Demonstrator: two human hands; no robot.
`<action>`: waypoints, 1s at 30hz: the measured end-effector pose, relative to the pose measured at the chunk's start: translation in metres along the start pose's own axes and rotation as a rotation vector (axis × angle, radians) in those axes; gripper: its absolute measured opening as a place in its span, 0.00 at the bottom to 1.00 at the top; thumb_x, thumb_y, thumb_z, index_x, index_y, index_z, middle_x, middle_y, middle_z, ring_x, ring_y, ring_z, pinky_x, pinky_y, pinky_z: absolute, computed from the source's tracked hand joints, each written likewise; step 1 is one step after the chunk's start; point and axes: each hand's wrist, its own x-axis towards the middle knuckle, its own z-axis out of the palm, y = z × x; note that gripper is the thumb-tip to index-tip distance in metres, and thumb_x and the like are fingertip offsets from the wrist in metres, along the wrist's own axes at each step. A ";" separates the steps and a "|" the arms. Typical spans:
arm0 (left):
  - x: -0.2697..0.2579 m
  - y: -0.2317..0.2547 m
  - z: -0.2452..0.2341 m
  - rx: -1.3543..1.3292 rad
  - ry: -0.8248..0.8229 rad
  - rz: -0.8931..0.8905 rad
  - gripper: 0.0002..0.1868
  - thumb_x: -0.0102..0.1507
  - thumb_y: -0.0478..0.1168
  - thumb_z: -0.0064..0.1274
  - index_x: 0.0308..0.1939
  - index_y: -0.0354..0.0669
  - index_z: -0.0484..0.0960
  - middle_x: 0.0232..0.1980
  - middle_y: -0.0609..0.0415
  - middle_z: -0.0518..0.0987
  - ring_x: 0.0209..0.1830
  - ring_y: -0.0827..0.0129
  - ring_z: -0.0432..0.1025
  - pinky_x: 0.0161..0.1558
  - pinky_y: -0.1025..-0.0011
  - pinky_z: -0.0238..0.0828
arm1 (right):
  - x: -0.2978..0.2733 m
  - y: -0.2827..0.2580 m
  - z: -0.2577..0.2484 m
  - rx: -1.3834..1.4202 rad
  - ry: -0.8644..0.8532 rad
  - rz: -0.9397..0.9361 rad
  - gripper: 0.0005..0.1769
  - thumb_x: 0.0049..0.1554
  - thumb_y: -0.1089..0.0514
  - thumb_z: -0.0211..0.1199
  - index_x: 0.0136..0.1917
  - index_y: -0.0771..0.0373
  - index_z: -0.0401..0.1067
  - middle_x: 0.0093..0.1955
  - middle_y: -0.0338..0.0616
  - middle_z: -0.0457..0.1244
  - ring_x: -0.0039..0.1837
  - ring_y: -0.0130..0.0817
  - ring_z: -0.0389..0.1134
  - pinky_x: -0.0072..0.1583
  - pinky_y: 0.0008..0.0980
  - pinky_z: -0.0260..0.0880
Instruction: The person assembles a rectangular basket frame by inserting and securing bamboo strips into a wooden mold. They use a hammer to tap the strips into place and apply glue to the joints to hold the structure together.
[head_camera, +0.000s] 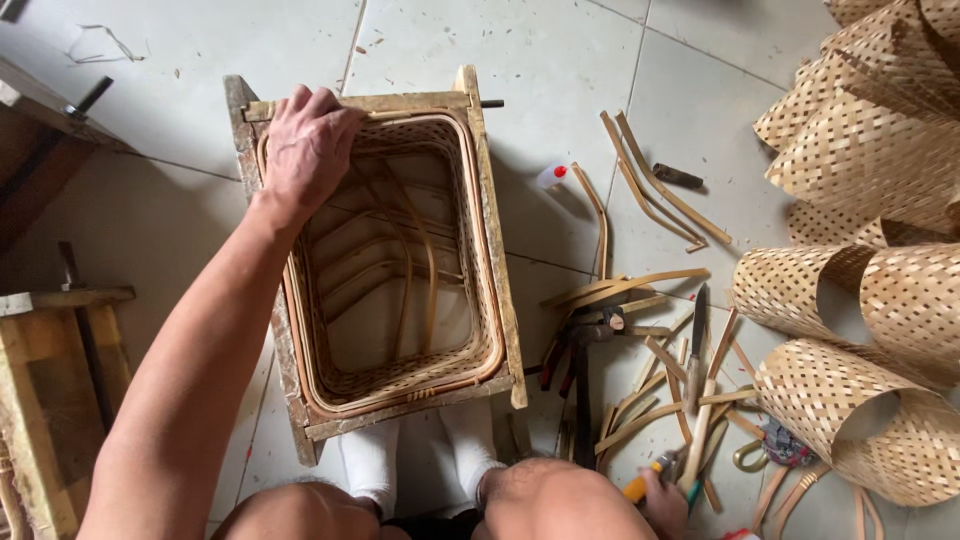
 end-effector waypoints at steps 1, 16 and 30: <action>-0.002 0.001 0.000 0.002 0.011 0.015 0.08 0.75 0.43 0.54 0.50 0.50 0.89 0.46 0.58 0.77 0.49 0.64 0.68 0.53 0.64 0.66 | -0.003 0.007 -0.002 0.101 0.042 -0.051 0.37 0.53 0.35 0.63 0.55 0.75 0.78 0.56 0.70 0.70 0.57 0.54 0.71 0.63 0.47 0.67; -0.009 -0.010 0.009 0.007 0.045 0.109 0.08 0.78 0.41 0.53 0.48 0.49 0.86 0.48 0.60 0.76 0.49 0.66 0.67 0.53 0.64 0.66 | -0.135 -0.214 -0.045 1.006 -0.220 -0.705 0.21 0.66 0.64 0.54 0.70 0.73 0.63 0.56 0.54 0.63 0.57 0.42 0.66 0.62 0.48 0.71; -0.004 -0.005 -0.008 -0.086 0.066 0.140 0.07 0.74 0.38 0.57 0.53 0.46 0.87 0.47 0.57 0.74 0.50 0.63 0.66 0.53 0.63 0.64 | -0.202 -0.472 0.158 0.221 -0.816 -0.981 0.17 0.57 0.51 0.63 0.51 0.67 0.69 0.40 0.41 0.63 0.47 0.34 0.66 0.55 0.37 0.67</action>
